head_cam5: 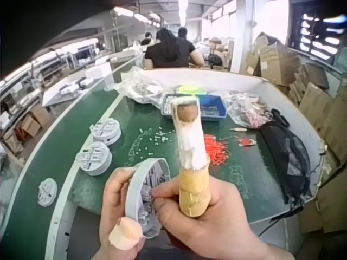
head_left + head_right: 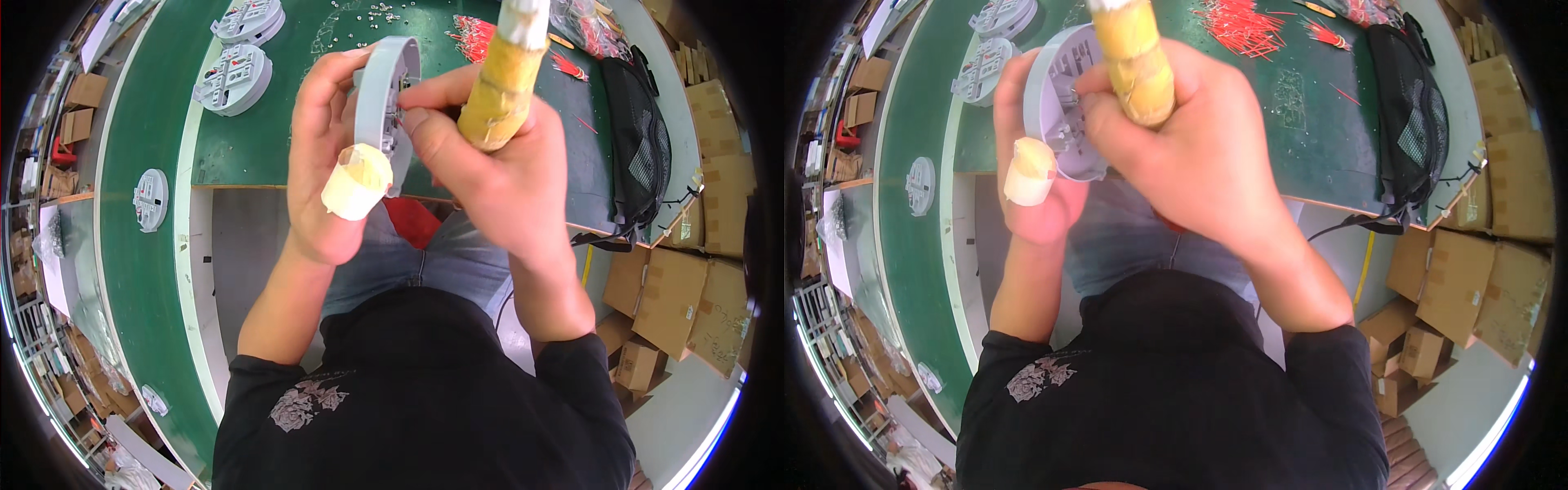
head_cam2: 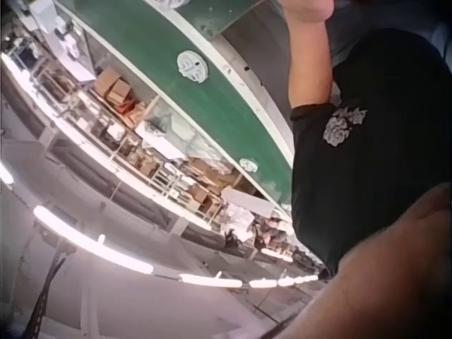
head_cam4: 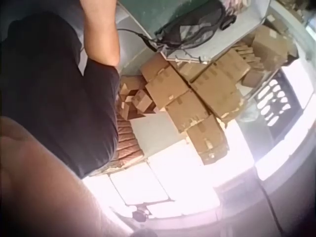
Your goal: Assembling electronic components into circular plastic housings using an electric screwdriver.
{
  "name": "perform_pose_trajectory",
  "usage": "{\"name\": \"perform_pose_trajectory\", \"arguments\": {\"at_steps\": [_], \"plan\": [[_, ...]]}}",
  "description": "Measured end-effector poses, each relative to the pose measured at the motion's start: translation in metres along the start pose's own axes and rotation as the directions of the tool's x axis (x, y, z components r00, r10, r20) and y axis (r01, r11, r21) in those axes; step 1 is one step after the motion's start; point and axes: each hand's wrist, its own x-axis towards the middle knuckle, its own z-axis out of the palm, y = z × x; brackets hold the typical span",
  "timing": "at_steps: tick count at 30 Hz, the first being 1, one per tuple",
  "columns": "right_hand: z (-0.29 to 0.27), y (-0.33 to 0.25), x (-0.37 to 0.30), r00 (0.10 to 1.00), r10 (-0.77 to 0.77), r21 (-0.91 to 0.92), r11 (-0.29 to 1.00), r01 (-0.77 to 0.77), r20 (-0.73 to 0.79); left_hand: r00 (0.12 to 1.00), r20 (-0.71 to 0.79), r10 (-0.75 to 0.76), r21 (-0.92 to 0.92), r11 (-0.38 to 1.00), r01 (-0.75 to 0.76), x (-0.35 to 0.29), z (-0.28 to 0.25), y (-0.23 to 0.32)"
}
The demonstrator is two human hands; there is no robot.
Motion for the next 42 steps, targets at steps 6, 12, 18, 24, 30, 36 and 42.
{"name": "perform_pose_trajectory", "arguments": {"at_steps": [6, 12, 18, 24, 30, 36, 42], "plan": [[-0.006, 0.003, 0.000, 0.999, 0.003, 0.000, 1.000, -0.003, 0.040, 0.988, 0.132, 0.075, 0.027, 0.996, -0.079, 0.003, -0.004, -0.001], [-0.007, 0.008, 0.003, 1.000, 0.004, -0.051, 0.999, -0.003, 0.029, 0.960, 0.271, 0.071, 0.093, 0.991, -0.100, 0.006, -0.015, -0.007], [0.001, 0.009, 0.006, 0.998, -0.032, -0.083, 0.996, 0.027, -0.059, 0.998, 0.055, -0.034, -0.183, 0.982, 0.044, 0.000, 0.003, -0.005], [0.008, 0.026, 0.002, 0.958, -0.260, -0.194, 0.952, 0.235, -0.117, 1.000, -0.023, 0.009, -0.304, 0.953, -0.016, 0.005, 0.004, -0.011], [0.006, 0.035, 0.005, 0.874, -0.484, -0.408, 0.808, 0.425, -0.049, 0.999, -0.015, -0.033, -0.330, 0.944, 0.026, 0.005, 0.006, -0.017], [0.009, 0.045, 0.011, 0.839, -0.541, -0.472, 0.756, 0.453, -0.061, 0.996, -0.023, -0.086, -0.362, 0.929, 0.072, 0.004, 0.003, -0.023], [0.005, 0.048, 0.013, 0.821, -0.570, -0.464, 0.734, 0.496, -0.023, 0.995, 0.007, -0.095, -0.372, 0.924, 0.090, 0.002, 0.004, -0.022]]}}
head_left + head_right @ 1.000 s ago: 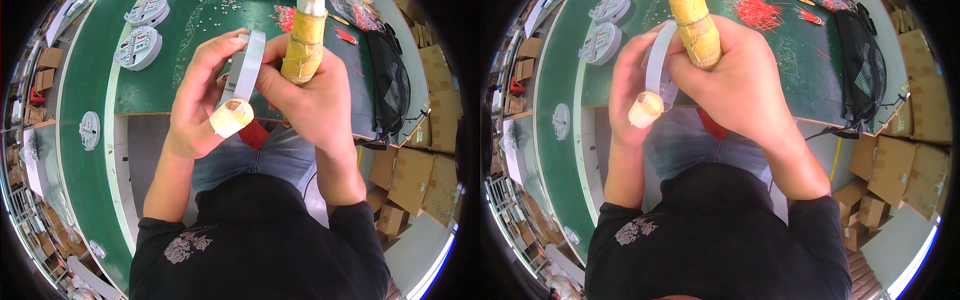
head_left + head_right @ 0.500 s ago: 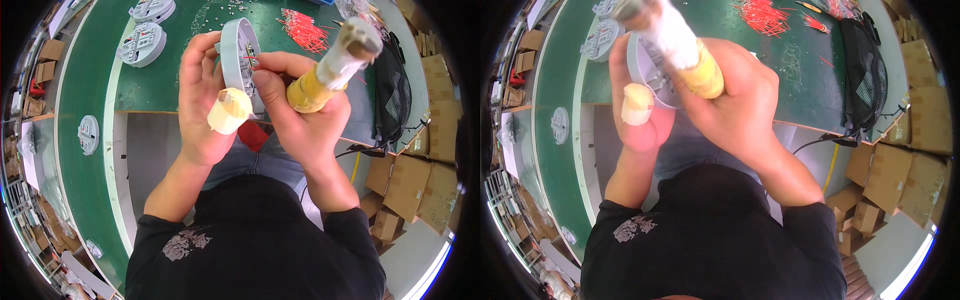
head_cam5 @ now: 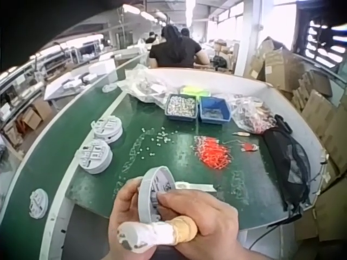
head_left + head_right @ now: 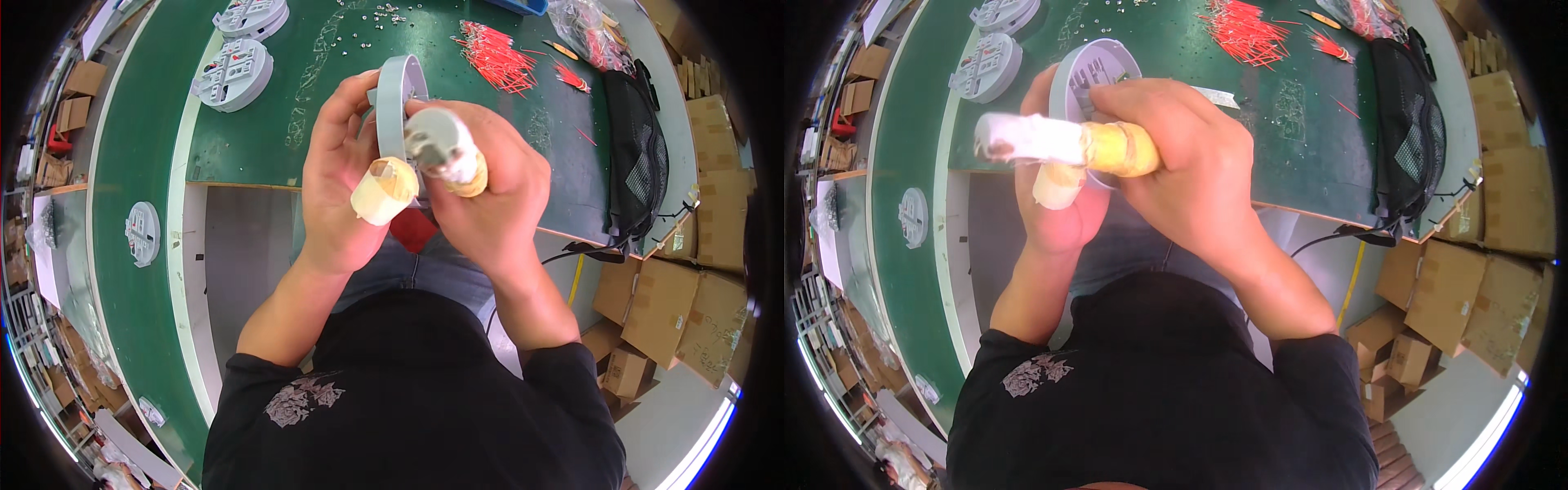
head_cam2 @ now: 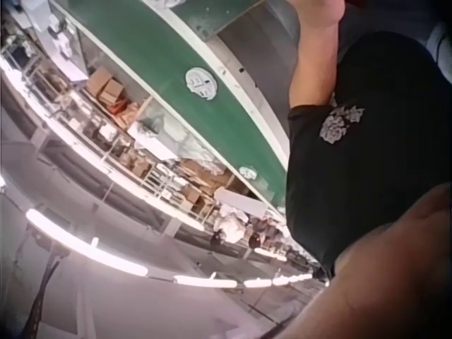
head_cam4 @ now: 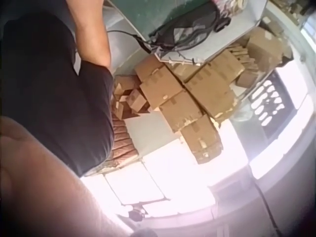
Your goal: Assembling electronic components into circular plastic housings using an electric screwdriver.
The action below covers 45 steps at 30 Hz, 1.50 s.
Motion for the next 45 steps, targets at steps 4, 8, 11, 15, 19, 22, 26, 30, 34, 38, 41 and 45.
{"name": "perform_pose_trajectory", "arguments": {"at_steps": [4, 8, 11, 15, 19, 22, 26, 30, 34, 38, 41, 45], "plan": [[-0.006, -0.011, 0.001, 0.968, 0.246, 0.089, 0.964, -0.249, 0.038, 0.998, -0.035, 0.043, -0.041, 0.998, -0.044, -0.001, 0.006, 0.000], [-0.006, -0.013, -0.002, 0.991, 0.131, -0.028, 0.991, -0.131, -0.003, 0.998, -0.065, 0.012, -0.086, 0.996, -0.017, -0.006, 0.010, 0.000], [-0.013, -0.007, 0.002, 0.998, -0.008, 0.006, 1.000, 0.007, 0.058, 1.000, 0.001, -0.021, -0.064, 0.998, 0.021, -0.002, 0.002, 0.003], [-0.028, -0.006, 0.010, 0.980, 0.010, -0.021, 1.000, -0.006, 0.201, 0.992, 0.126, -0.021, 0.112, 0.994, 0.007, 0.003, -0.008, 0.010], [-0.034, -0.005, 0.004, 0.949, 0.208, 0.070, 0.971, -0.230, 0.236, 0.995, 0.079, -0.059, 0.175, 0.984, 0.044, -0.002, -0.006, 0.015], [-0.041, -0.003, 0.005, 0.907, 0.243, 0.179, 0.931, -0.318, 0.344, 0.980, 0.047, -0.195, -0.142, 0.969, 0.200, -0.007, -0.007, 0.018], [-0.043, 0.006, 0.008, 0.853, 0.264, 0.295, 0.858, -0.421, 0.449, 0.969, 0.169, -0.178, -0.134, 0.970, 0.201, -0.011, -0.011, 0.019], [-0.043, 0.006, 0.005, 0.824, 0.290, 0.366, 0.788, -0.494, 0.487, 0.969, 0.150, -0.195, -0.192, 0.956, 0.222, -0.014, -0.006, 0.024], [-0.041, 0.005, 0.007, 0.794, 0.331, 0.312, 0.789, -0.529, 0.509, 0.966, 0.165, -0.198, -0.191, 0.955, 0.228, -0.014, -0.010, 0.019], [-0.034, -0.004, 0.014, 0.724, 0.438, 0.263, 0.727, -0.634, 0.533, 0.998, 0.033, -0.046, 0.084, 0.996, 0.043, -0.017, -0.008, 0.016], [-0.034, -0.003, 0.014, 0.702, 0.464, 0.277, 0.689, -0.669, 0.541, 0.983, -0.122, -0.139, -0.126, 0.984, 0.123, -0.019, -0.003, 0.015], [-0.039, 0.000, 0.018, 0.729, 0.473, 0.321, 0.680, -0.659, 0.495, 0.963, -0.079, -0.259, -0.298, 0.928, 0.225, -0.016, -0.003, 0.027]]}}
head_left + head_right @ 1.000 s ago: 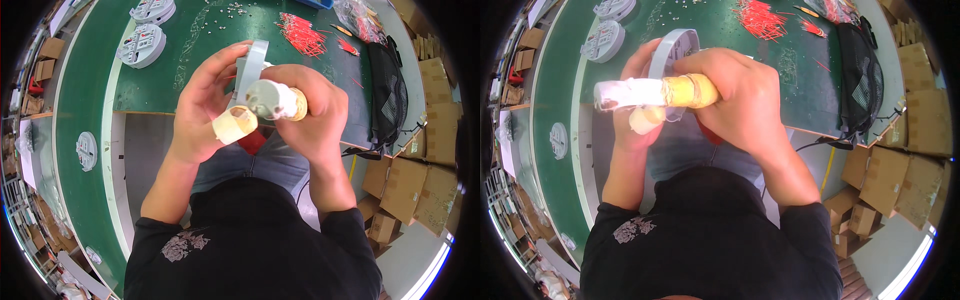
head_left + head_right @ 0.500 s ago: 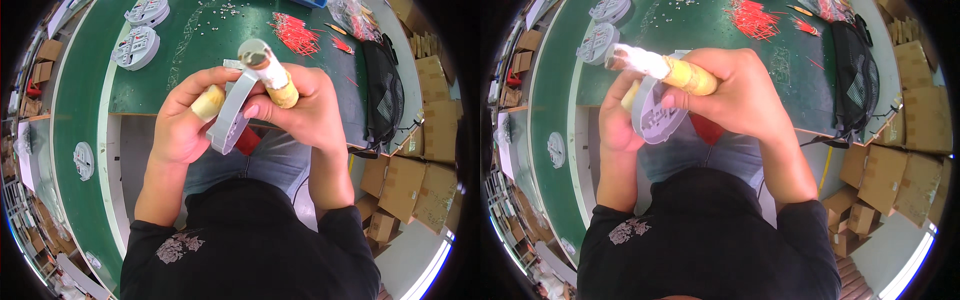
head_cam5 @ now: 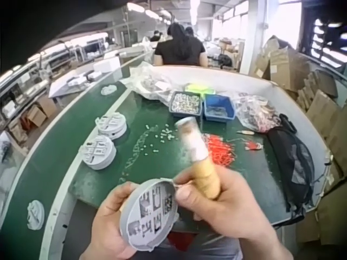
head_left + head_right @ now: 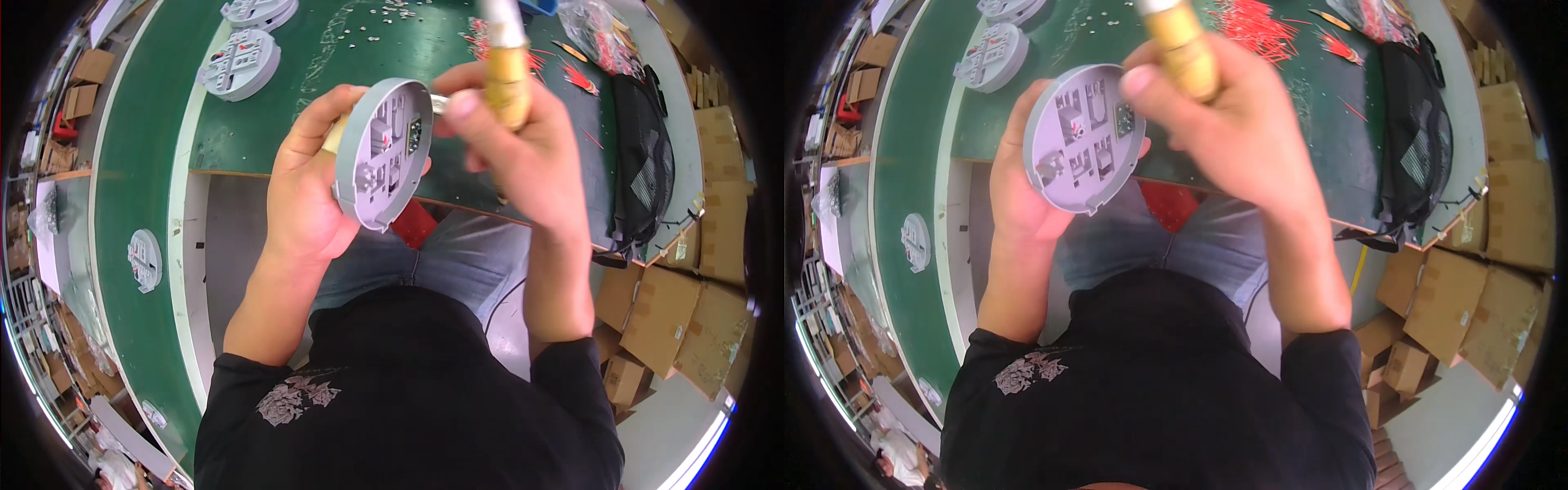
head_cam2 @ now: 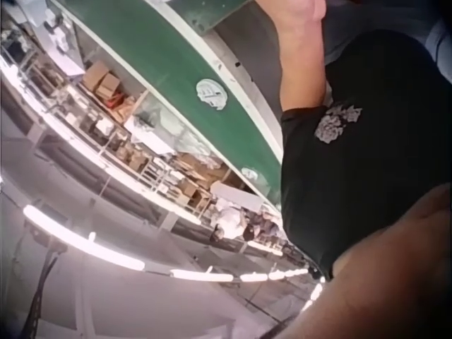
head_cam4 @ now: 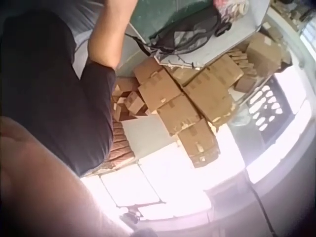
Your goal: Assembling electronic components into circular plastic housings using an electric screwdriver.
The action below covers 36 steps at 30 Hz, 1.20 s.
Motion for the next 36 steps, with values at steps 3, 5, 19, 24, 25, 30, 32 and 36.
{"name": "perform_pose_trajectory", "arguments": {"at_steps": [3, 5, 19, 24, 25, 30, 32, 36], "plan": [[-0.017, -0.009, -0.002, 0.986, 0.052, -0.003, 0.999, -0.053, -0.157, 0.973, -0.090, 0.212, 0.409, 0.899, -0.158, -0.001, -0.023, 0.027], [-0.041, -0.006, 0.007, 0.969, 0.104, -0.202, 0.968, -0.150, -0.223, 0.838, 0.139, 0.529, 0.990, -0.058, -0.127, 0.008, -0.044, 0.077], [-0.133, 0.054, 0.068, 0.963, -0.029, -0.854, 0.469, -0.225, -0.269, 0.621, -0.280, 0.732, 0.609, -0.364, 0.705, -0.175, -0.383, 0.403], [-0.120, 0.052, 0.091, 0.973, 0.036, -0.877, 0.426, -0.222, -0.229, 0.708, -0.495, 0.504, 0.674, -0.291, 0.679, -0.191, -0.181, 0.236], [-0.118, 0.055, 0.095, 0.977, 0.019, -0.891, 0.407, -0.203, -0.214, 0.721, -0.514, 0.465, 0.581, -0.430, 0.692, -0.198, -0.179, 0.227], [-0.124, 0.075, 0.102, 0.988, -0.155, -0.967, 0.256, 0.019, -0.022, 0.584, -0.538, 0.607, 0.534, -0.290, 0.794, -0.226, -0.195, 0.235], [-0.126, 0.076, 0.107, 0.988, -0.154, -0.962, 0.270, 0.033, -0.010, 0.570, -0.568, 0.594, 0.523, -0.275, 0.807, -0.233, -0.198, 0.241], [-0.123, 0.065, 0.102, 0.995, -0.092, -0.928, 0.373, -0.006, -0.044, 0.607, -0.411, 0.680, 0.685, -0.208, 0.698, -0.225, -0.199, 0.249]]}}
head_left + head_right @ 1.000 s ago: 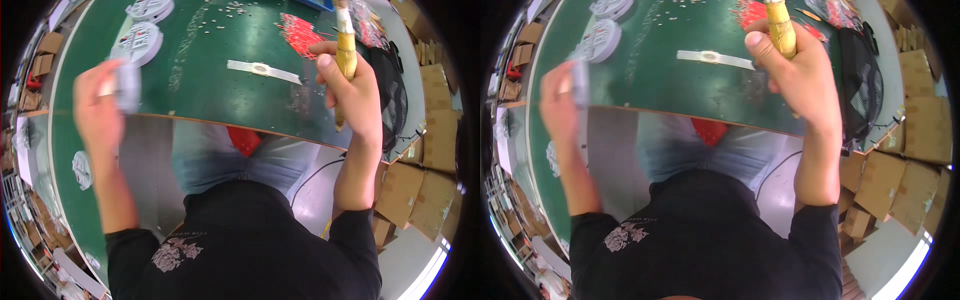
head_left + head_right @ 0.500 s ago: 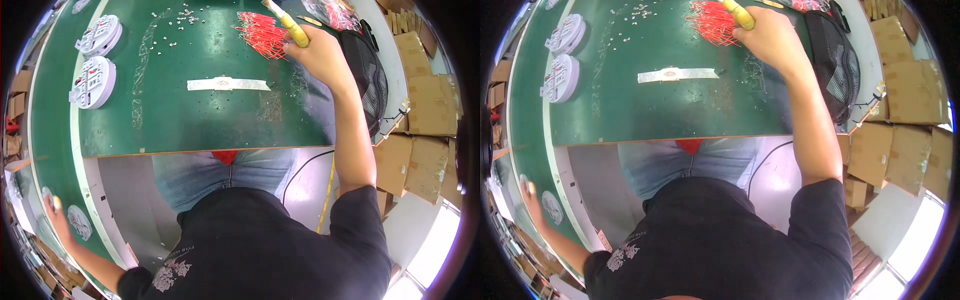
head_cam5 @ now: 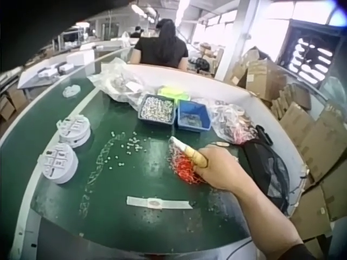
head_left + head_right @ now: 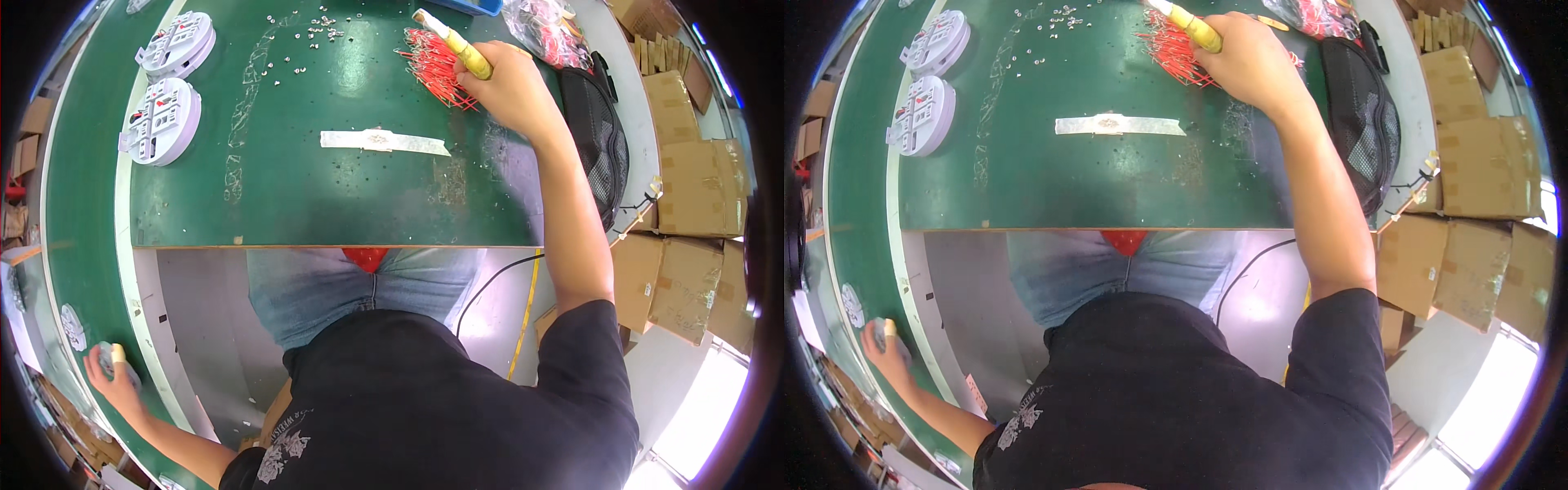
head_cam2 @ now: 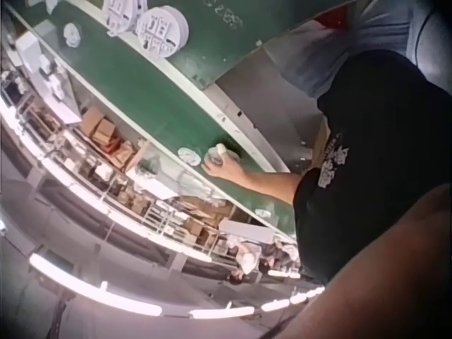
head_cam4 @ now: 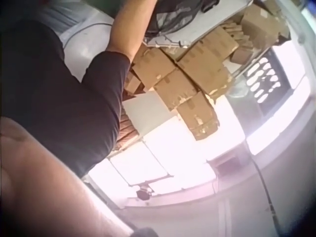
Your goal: Assembling electronic components into circular plastic housings using an electric screwdriver.
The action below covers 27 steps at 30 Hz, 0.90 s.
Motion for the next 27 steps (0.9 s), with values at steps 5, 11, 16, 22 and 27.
{"name": "perform_pose_trajectory", "arguments": {"at_steps": [5, 11, 16, 22, 27], "plan": [[-0.021, -0.041, -0.009, 0.984, 0.176, 0.320, 0.931, -0.174, 0.020, 0.901, 0.047, -0.432, -0.995, 0.057, 0.079, -0.002, 0.014, 0.122], [-0.013, -0.065, -0.028, 0.988, -0.028, 0.387, 0.921, -0.033, 0.150, 0.969, 0.239, -0.069, -0.938, -0.276, 0.212, -0.002, 0.054, 0.182], [0.012, -0.066, -0.042, 0.973, -0.096, 0.292, 0.956, 0.032, 0.210, 0.800, 0.460, 0.385, -0.888, 0.229, 0.399, -0.028, 0.105, 0.258], [0.012, -0.063, -0.056, 0.966, 0.019, 0.314, 0.944, -0.102, 0.258, 0.799, 0.388, 0.459, -0.922, 0.213, 0.324, -0.051, 0.134, 0.301], [0.013, -0.072, -0.057, 0.970, 0.056, 0.135, 0.987, -0.090, 0.238, 0.746, 0.426, 0.511, -0.905, 0.238, 0.354, -0.059, 0.144, 0.321]]}}
